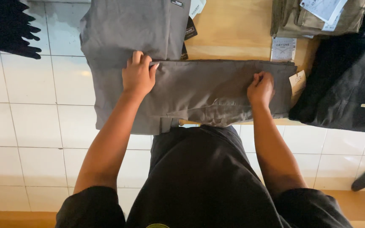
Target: Folding a pair of pants on a wooden display table in a clothing store.
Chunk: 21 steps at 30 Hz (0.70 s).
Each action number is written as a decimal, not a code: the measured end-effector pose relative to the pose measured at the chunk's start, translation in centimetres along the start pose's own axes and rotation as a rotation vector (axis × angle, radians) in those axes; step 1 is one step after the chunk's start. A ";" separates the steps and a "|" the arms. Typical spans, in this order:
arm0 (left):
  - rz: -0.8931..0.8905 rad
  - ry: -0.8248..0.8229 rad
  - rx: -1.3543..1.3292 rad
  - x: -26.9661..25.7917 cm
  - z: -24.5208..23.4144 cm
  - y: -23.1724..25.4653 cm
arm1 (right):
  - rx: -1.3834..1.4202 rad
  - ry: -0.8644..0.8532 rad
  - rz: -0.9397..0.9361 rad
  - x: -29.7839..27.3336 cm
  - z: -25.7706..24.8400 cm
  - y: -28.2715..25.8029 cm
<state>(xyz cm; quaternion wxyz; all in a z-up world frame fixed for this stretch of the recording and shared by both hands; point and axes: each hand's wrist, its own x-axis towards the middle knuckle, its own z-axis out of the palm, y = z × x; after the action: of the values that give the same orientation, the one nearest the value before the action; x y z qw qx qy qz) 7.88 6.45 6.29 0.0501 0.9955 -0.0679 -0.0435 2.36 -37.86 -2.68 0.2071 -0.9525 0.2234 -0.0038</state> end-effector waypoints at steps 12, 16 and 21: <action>-0.123 0.232 0.110 -1.6 0.1 3.1 | 0.065 -0.118 -0.055 0.8 1.7 1.8; 0.147 0.551 -0.082 -3.8 1.9 6.4 | 0.023 -0.103 -0.063 -0.6 1.3 1.4; 0.299 0.200 -0.081 -6.6 3.7 6.1 | -0.308 -0.021 -0.132 -2.5 0.3 0.9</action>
<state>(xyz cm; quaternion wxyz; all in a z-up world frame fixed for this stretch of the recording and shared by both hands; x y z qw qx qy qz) 0.22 1.05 3.81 0.1027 0.9709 -0.2078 0.0609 -0.24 -37.41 -3.13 0.0601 -0.9856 0.1559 0.0266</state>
